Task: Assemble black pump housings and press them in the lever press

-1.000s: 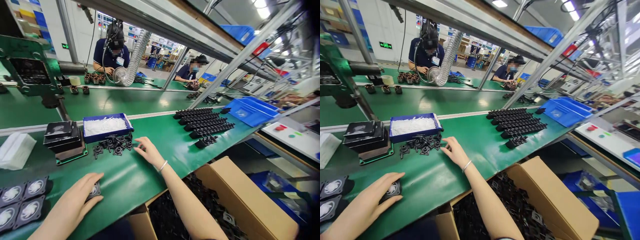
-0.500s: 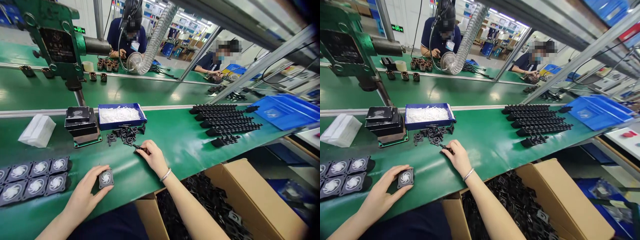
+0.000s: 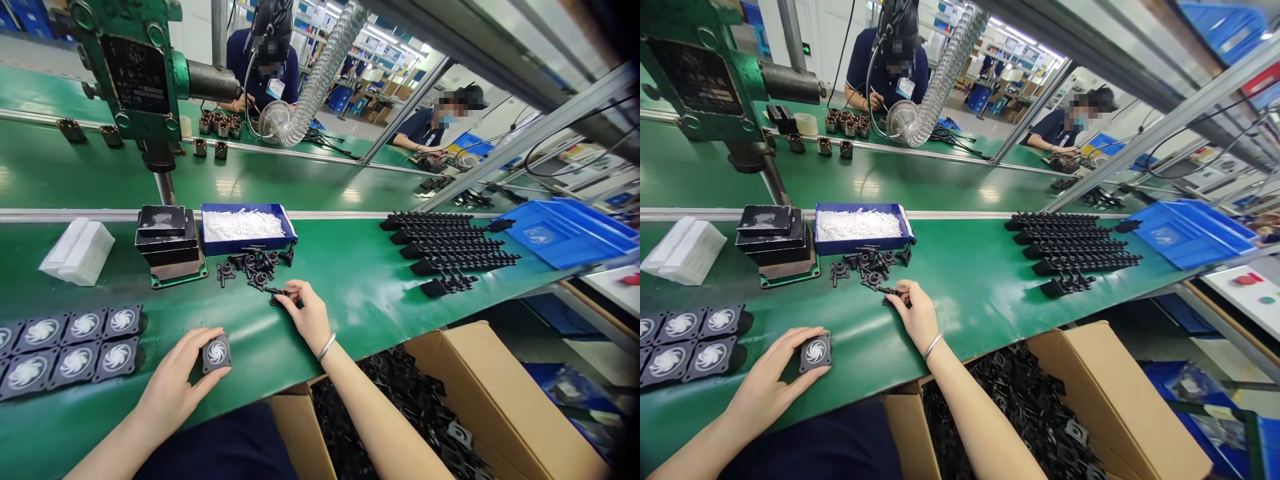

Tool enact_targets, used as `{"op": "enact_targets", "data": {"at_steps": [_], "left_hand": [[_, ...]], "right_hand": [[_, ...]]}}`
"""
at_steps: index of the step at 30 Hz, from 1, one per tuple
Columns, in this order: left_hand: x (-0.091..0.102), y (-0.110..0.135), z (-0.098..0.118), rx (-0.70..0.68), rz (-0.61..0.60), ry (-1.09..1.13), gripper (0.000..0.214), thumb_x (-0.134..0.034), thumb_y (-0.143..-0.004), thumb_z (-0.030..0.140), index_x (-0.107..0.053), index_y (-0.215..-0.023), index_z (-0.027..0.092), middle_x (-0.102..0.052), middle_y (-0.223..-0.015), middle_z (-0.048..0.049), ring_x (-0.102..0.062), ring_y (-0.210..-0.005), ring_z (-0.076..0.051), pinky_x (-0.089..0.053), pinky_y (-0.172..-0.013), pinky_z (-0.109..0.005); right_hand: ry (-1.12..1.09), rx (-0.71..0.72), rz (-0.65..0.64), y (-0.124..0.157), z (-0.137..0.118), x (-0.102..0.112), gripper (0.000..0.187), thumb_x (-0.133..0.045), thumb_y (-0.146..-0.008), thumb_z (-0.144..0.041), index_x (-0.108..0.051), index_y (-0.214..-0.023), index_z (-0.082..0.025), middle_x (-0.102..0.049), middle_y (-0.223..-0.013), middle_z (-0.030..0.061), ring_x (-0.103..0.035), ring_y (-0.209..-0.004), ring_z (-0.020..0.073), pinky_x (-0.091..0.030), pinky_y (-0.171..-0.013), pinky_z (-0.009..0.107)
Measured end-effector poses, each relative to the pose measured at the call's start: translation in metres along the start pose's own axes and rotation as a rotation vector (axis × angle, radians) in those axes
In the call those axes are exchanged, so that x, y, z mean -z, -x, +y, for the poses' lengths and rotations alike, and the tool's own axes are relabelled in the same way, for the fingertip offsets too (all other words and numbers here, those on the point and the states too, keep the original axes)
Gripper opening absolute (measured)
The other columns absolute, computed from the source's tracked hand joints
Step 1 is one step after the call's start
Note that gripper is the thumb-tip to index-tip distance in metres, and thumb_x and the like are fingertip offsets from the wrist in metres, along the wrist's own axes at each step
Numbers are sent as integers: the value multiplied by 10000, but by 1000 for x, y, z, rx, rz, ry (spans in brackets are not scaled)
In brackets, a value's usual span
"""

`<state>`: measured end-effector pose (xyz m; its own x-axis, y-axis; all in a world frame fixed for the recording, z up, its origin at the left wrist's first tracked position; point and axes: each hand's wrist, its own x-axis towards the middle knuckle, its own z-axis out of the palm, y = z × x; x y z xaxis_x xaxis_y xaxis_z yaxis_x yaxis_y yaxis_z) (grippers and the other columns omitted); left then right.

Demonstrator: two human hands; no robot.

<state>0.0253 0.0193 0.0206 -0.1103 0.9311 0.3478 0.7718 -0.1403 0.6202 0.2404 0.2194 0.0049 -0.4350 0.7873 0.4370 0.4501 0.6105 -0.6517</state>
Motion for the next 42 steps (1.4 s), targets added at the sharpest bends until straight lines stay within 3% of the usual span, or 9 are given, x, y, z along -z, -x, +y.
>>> {"op": "enact_targets", "data": {"at_steps": [6,12,18,26,31,34,36,39,42], "left_hand": [[-1,0,-1,4,-18,9,388,-554,-962,448,-501,-1299,264,-674,-1187,-54,-653,-1112,-220,-558,-951,-340],[-3,0,0,-4,-5,21,393,-550,-962,456,-502,-1301,263,-676,-1181,-51,-661,-1101,-216,-564,-941,-328],[-4,0,0,-4,0,38,396,-561,-959,446,-499,-1302,258,-674,-1176,-50,-661,-1096,-211,-561,-946,-322],[-3,1,2,8,-1,65,395,-578,-951,434,-503,-1295,255,-681,-1169,-57,-670,-1086,-228,-569,-931,-340],[-4,2,1,12,-15,75,414,-578,-954,425,-481,-1319,257,-668,-1194,-64,-661,-1103,-231,-561,-943,-346],[-4,2,1,10,-24,78,418,-585,-952,418,-479,-1322,254,-659,-1200,-65,-651,-1115,-228,-555,-949,-340],[-4,3,1,10,-32,76,415,-584,-954,414,-478,-1322,251,-654,-1202,-65,-644,-1123,-225,-552,-952,-336],[-3,4,2,15,-44,74,414,-574,-959,417,-476,-1324,248,-646,-1205,-67,-639,-1125,-223,-550,-948,-333],[-3,5,2,17,-49,81,415,-570,-962,413,-474,-1328,245,-640,-1210,-69,-639,-1122,-221,-550,-941,-328]], "right_hand": [[-7,36,-1,1,0,0,210,-627,-923,-348,-566,-766,-222,-710,-821,23,-708,-817,171,-551,-719,276],[11,3,35,3,1,-1,159,-645,-909,-365,-619,-961,-218,-733,-858,29,-696,-701,159,-570,-671,288],[-18,-1,11,6,-2,0,143,-586,-943,-309,-638,-837,-230,-752,-957,39,-725,-908,180,-584,-821,319],[-46,-96,24,6,1,-3,172,-615,-925,-341,-610,-1038,-212,-760,-988,48,-726,-734,144,-606,-663,266],[-24,-73,12,6,0,0,125,-598,-933,-332,-663,-918,-226,-757,-1021,52,-737,-885,185,-611,-789,326],[-26,-62,14,7,-1,0,149,-561,-953,-308,-648,-859,-230,-747,-814,27,-727,-987,204,-603,-821,332],[-24,-70,22,7,-1,0,139,-550,-961,-304,-633,-880,-226,-729,-756,14,-735,-949,195,-605,-774,308],[-7,-89,28,7,0,0,141,-592,-943,-324,-629,-1026,-215,-754,-928,30,-727,-724,143,-597,-678,276],[9,-85,12,7,1,0,154,-603,-938,-325,-648,-1040,-219,-759,-976,31,-700,-654,122,-589,-688,274]]}}
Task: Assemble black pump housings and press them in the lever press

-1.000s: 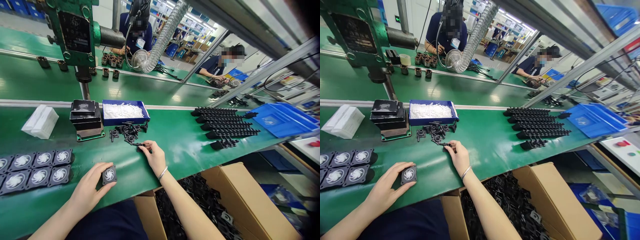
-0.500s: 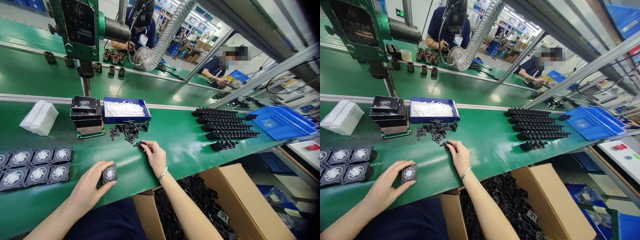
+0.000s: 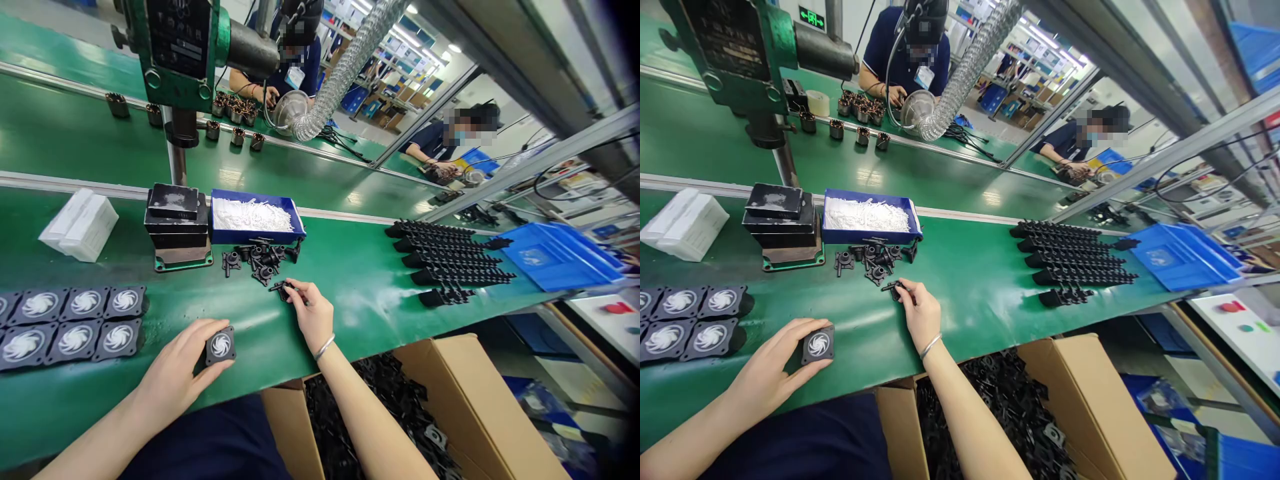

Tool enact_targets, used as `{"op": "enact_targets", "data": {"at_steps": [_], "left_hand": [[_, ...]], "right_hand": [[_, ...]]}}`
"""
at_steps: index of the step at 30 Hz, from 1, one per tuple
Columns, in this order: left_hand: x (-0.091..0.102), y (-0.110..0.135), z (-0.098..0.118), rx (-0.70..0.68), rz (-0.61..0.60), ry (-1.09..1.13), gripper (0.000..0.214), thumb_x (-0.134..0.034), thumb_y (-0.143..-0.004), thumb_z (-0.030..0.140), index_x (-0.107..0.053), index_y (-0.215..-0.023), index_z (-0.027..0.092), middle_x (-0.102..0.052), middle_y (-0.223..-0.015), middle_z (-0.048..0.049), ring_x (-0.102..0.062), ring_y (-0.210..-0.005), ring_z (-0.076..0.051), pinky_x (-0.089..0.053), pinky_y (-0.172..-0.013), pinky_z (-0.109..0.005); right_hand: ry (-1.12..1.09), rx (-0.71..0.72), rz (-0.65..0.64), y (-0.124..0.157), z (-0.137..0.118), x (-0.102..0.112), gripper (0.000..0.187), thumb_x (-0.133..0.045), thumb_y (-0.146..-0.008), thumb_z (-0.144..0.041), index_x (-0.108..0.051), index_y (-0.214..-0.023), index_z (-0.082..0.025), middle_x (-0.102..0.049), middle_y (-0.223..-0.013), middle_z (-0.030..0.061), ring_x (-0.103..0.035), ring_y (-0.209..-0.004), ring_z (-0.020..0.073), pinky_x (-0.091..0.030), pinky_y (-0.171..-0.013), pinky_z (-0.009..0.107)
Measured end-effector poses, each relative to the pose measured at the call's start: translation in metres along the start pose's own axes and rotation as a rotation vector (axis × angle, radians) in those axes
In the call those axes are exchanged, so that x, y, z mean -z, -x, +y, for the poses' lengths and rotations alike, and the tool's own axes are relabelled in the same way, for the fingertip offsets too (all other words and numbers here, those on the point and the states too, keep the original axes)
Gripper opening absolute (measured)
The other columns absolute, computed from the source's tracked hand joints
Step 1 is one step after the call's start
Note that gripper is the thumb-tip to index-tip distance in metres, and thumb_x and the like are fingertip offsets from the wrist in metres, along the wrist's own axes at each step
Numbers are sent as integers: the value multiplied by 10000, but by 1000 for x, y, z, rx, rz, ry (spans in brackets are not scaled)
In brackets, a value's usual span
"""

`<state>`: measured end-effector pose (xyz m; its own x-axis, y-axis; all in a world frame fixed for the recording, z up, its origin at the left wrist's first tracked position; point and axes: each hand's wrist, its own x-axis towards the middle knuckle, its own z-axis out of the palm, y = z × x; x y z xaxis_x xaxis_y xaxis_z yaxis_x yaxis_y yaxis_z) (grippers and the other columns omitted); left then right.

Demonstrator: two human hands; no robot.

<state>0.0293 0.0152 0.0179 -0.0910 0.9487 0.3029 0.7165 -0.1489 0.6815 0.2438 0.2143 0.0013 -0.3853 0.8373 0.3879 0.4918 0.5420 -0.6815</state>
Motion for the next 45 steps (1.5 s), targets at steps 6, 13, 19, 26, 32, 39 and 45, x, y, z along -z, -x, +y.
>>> {"op": "enact_targets", "data": {"at_steps": [6,13,19,26,32,39,45], "left_hand": [[-1,-1,0,1,-18,23,422,-578,-959,395,-462,-1340,255,-637,-1218,-61,-640,-1119,-218,-548,-941,-324],[-2,0,-1,5,-21,34,421,-572,-962,393,-466,-1344,253,-638,-1223,-73,-638,-1128,-231,-553,-943,-343],[-4,2,-2,20,-22,41,443,-579,-960,389,-450,-1363,259,-627,-1253,-68,-619,-1161,-228,-539,-975,-355],[-2,0,2,47,24,80,472,-610,-945,358,-425,-1367,255,-627,-1276,-82,-597,-1205,-244,-535,-1000,-400],[3,0,5,145,9,253,547,-668,-899,320,-410,-1377,258,-659,-1248,-83,-638,-1162,-246,-539,-1013,-418],[7,-3,9,264,16,400,627,-741,-826,246,-403,-1354,271,-684,-1163,-47,-668,-1094,-211,-550,-988,-387],[5,-3,6,217,34,409,575,-682,-843,217,-410,-1349,247,-675,-1131,-69,-675,-1072,-221,-566,-959,-375]], "right_hand": [[-25,5,-2,1,2,0,129,-576,-952,-330,-629,-908,-221,-759,-944,39,-739,-812,164,-603,-753,304],[-67,-2,-4,2,1,-1,156,-553,-960,-322,-572,-832,-233,-711,-736,20,-718,-1021,210,-595,-781,323],[-80,-32,-6,-2,0,-2,232,-603,-927,-355,-494,-1084,-223,-715,-937,41,-650,-641,119,-569,-611,259],[-84,52,-207,1,-21,7,170,-675,-879,-314,-670,-1020,-221,-634,-884,37,-576,-709,144,-535,-690,293],[-155,105,-452,-1,-34,12,157,-650,-906,-338,-713,-996,-226,-636,-881,47,-596,-718,147,-541,-656,284],[-189,203,-286,0,-85,13,232,-779,-783,-419,-642,-807,-234,-640,-1010,76,-620,-1010,248,-529,-900,451],[-330,379,-357,15,-128,-2,193,-749,-830,-338,-583,-895,-262,-663,-1145,66,-585,-1226,265,-522,-984,479]]}}
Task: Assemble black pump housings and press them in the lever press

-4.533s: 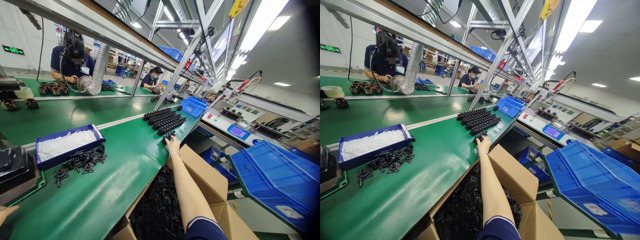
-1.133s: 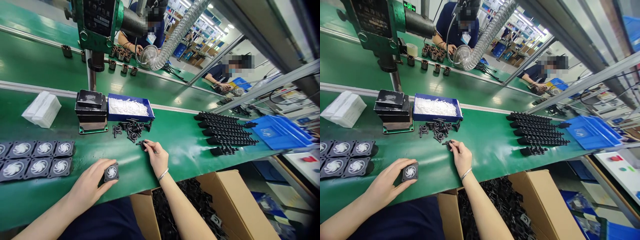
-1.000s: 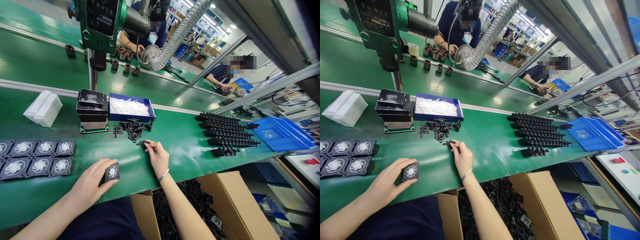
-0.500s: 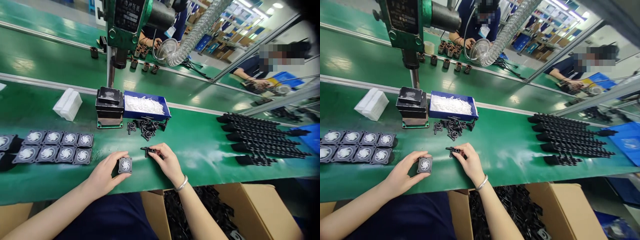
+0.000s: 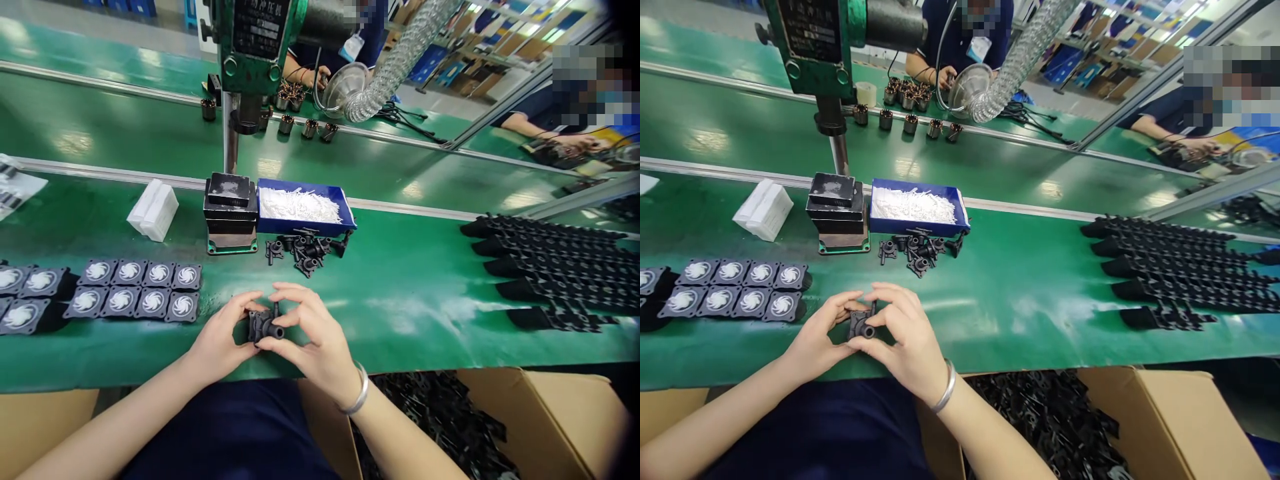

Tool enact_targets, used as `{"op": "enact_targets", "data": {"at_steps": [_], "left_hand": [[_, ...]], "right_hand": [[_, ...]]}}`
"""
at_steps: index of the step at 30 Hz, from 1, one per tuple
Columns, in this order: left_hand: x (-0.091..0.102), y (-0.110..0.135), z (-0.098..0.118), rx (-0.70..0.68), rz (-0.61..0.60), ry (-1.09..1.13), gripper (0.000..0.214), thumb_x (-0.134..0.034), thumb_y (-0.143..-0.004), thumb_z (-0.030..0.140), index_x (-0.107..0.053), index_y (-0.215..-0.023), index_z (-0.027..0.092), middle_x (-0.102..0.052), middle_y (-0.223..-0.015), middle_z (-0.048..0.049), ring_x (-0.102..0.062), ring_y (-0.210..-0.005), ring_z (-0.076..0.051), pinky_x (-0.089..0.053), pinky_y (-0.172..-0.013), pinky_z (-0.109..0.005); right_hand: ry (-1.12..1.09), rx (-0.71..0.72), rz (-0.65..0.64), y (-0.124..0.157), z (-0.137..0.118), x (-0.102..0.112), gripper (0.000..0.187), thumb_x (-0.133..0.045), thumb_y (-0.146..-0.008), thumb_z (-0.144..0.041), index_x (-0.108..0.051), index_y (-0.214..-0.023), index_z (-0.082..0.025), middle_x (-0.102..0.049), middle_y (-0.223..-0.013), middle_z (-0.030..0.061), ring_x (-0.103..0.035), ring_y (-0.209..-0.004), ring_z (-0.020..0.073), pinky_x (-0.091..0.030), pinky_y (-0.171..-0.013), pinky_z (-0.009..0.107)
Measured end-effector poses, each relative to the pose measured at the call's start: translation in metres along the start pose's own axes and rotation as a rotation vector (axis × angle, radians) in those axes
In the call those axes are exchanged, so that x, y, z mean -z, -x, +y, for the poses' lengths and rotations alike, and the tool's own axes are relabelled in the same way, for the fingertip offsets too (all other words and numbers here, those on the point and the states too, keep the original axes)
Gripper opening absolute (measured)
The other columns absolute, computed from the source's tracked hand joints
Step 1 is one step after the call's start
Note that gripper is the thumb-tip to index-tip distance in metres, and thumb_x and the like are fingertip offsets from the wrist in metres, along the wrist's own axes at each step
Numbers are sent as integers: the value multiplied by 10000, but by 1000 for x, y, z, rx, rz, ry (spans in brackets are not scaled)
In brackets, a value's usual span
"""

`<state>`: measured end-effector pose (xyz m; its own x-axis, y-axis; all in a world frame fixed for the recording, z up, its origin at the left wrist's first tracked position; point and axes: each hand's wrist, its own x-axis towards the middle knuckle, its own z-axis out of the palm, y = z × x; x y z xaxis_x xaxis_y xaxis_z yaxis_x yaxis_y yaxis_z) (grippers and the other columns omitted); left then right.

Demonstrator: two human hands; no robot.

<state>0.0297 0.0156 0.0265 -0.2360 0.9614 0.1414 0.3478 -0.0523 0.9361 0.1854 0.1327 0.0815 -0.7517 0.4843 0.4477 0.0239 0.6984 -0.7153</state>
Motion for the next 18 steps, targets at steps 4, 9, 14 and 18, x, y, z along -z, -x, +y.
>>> {"op": "enact_targets", "data": {"at_steps": [4,9,14,18], "left_hand": [[0,1,-1,3,8,-43,578,-675,-842,209,-412,-1355,246,-657,-1191,-86,-671,-1091,-234,-564,-964,-381],[-1,1,-1,-14,26,-75,598,-686,-820,172,-428,-1349,274,-631,-1241,-58,-670,-1082,-216,-561,-964,-356],[-1,1,-3,-6,11,-52,627,-691,-825,171,-403,-1365,306,-624,-1254,-45,-659,-1096,-213,-551,-967,-353],[-1,0,-3,-6,-4,-25,655,-699,-822,157,-389,-1374,324,-608,-1273,-43,-642,-1121,-215,-542,-972,-358]], "right_hand": [[57,67,5,0,4,-11,193,-735,-848,-326,-579,-934,-251,-687,-1085,59,-625,-1162,237,-534,-943,427],[91,98,-16,-1,6,-13,217,-734,-851,-318,-567,-968,-243,-698,-1023,58,-638,-1102,229,-531,-914,421],[65,75,-27,-2,6,-15,215,-735,-851,-303,-564,-945,-213,-685,-964,59,-624,-1060,225,-536,-892,412],[38,18,-75,-3,7,-14,213,-734,-848,-305,-550,-910,-217,-672,-941,47,-614,-1021,215,-531,-882,398]]}}
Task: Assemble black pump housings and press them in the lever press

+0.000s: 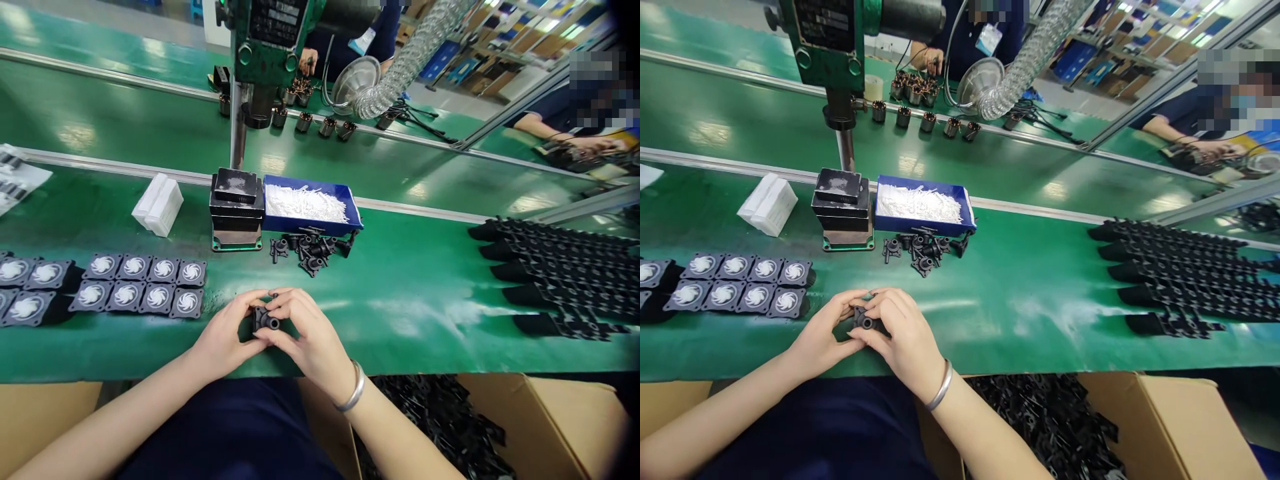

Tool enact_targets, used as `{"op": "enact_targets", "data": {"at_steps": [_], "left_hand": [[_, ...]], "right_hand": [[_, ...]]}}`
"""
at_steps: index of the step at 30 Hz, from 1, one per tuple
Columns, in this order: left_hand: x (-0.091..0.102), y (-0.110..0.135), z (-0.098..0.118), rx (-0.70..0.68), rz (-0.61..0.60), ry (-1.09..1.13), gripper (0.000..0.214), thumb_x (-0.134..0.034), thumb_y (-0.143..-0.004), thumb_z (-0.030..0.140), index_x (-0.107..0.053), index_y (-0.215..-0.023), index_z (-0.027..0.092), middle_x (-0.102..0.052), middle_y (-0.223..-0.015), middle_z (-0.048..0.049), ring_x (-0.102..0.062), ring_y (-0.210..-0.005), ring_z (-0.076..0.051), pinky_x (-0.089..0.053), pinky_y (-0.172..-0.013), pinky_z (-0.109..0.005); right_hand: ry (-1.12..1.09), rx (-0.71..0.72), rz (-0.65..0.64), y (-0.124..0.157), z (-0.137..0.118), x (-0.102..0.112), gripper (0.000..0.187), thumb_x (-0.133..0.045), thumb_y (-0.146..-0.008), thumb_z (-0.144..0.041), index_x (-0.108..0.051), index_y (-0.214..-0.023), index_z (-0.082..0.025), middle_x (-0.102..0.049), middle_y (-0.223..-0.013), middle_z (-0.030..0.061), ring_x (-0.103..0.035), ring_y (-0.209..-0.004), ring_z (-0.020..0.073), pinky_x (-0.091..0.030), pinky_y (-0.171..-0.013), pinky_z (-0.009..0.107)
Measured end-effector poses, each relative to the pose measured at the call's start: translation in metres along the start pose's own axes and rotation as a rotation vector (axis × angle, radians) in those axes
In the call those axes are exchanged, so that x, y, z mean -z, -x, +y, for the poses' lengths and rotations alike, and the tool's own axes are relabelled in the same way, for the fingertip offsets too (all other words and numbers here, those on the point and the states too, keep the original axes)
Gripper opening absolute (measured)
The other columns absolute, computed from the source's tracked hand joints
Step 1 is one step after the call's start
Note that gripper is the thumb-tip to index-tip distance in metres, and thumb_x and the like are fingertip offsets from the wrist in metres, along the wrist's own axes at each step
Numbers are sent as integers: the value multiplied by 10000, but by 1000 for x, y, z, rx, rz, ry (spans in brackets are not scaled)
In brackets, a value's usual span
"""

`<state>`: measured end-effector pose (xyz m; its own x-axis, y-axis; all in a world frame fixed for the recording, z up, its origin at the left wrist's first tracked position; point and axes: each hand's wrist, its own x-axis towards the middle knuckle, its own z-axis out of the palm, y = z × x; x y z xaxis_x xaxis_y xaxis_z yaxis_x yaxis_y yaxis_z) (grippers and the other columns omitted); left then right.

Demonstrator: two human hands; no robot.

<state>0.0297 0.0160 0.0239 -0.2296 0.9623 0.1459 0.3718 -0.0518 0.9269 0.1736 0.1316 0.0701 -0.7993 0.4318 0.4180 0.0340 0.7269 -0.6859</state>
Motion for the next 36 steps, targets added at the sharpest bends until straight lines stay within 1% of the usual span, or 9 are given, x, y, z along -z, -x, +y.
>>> {"op": "enact_targets", "data": {"at_steps": [3,7,12,20,26,29,32,34,36], "left_hand": [[1,0,2,-12,-3,-5,661,-701,-813,137,-396,-1370,322,-594,-1297,-46,-623,-1149,-224,-530,-988,-370],[1,-1,4,-17,-9,-20,645,-695,-806,115,-413,-1356,301,-598,-1288,-53,-621,-1140,-226,-516,-1004,-382],[1,-3,3,-7,-14,5,637,-723,-821,171,-414,-1364,295,-604,-1268,-55,-627,-1127,-222,-517,-1001,-376],[5,-2,7,-63,-5,-48,600,-726,-814,168,-446,-1335,267,-596,-1302,-64,-600,-1172,-229,-516,-1010,-379],[3,-1,7,-39,-7,-38,583,-716,-778,112,-476,-1295,233,-618,-1270,-69,-612,-1148,-225,-521,-999,-374],[5,0,13,-48,-2,-50,598,-729,-761,95,-484,-1287,239,-628,-1262,-63,-614,-1152,-222,-519,-999,-360],[22,-4,32,-130,27,-88,564,-753,-787,154,-498,-1280,252,-638,-1242,-54,-625,-1120,-208,-528,-963,-323],[45,-16,49,-215,70,-153,475,-760,-812,220,-542,-1232,259,-655,-1176,-38,-633,-1068,-194,-525,-936,-305],[74,-37,65,-290,134,-220,383,-761,-824,273,-589,-1165,256,-662,-1103,-27,-632,-1024,-189,-518,-919,-305]], "right_hand": [[-3,3,-30,0,-1,-1,212,-736,-847,-287,-552,-921,-214,-667,-943,52,-611,-991,211,-529,-866,388],[-53,48,20,3,2,-6,205,-732,-853,-260,-552,-937,-212,-658,-955,57,-598,-1034,211,-517,-910,389],[-166,-31,56,9,10,-13,181,-726,-859,-249,-566,-939,-226,-637,-952,42,-607,-1016,194,-511,-932,391],[-155,-34,-13,10,10,-11,187,-718,-866,-273,-561,-958,-228,-625,-993,44,-602,-1017,187,-503,-902,358],[-149,-56,-10,12,10,-15,165,-700,-880,-285,-554,-932,-229,-613,-992,36,-603,-1008,182,-493,-897,341],[-145,-68,-39,10,7,-12,169,-682,-893,-321,-548,-950,-234,-610,-995,31,-606,-985,175,-499,-877,320],[-125,-28,-92,-3,-3,6,261,-650,-906,-403,-543,-1084,-246,-595,-1145,62,-588,-1086,187,-495,-929,325],[-87,46,-72,-20,-13,26,331,-617,-924,-425,-516,-1184,-247,-552,-1267,89,-543,-1192,204,-471,-997,350],[-9,139,-4,-45,-21,50,317,-601,-940,-382,-509,-1210,-243,-542,-1291,101,-521,-1224,214,-451,-1025,377]]}}
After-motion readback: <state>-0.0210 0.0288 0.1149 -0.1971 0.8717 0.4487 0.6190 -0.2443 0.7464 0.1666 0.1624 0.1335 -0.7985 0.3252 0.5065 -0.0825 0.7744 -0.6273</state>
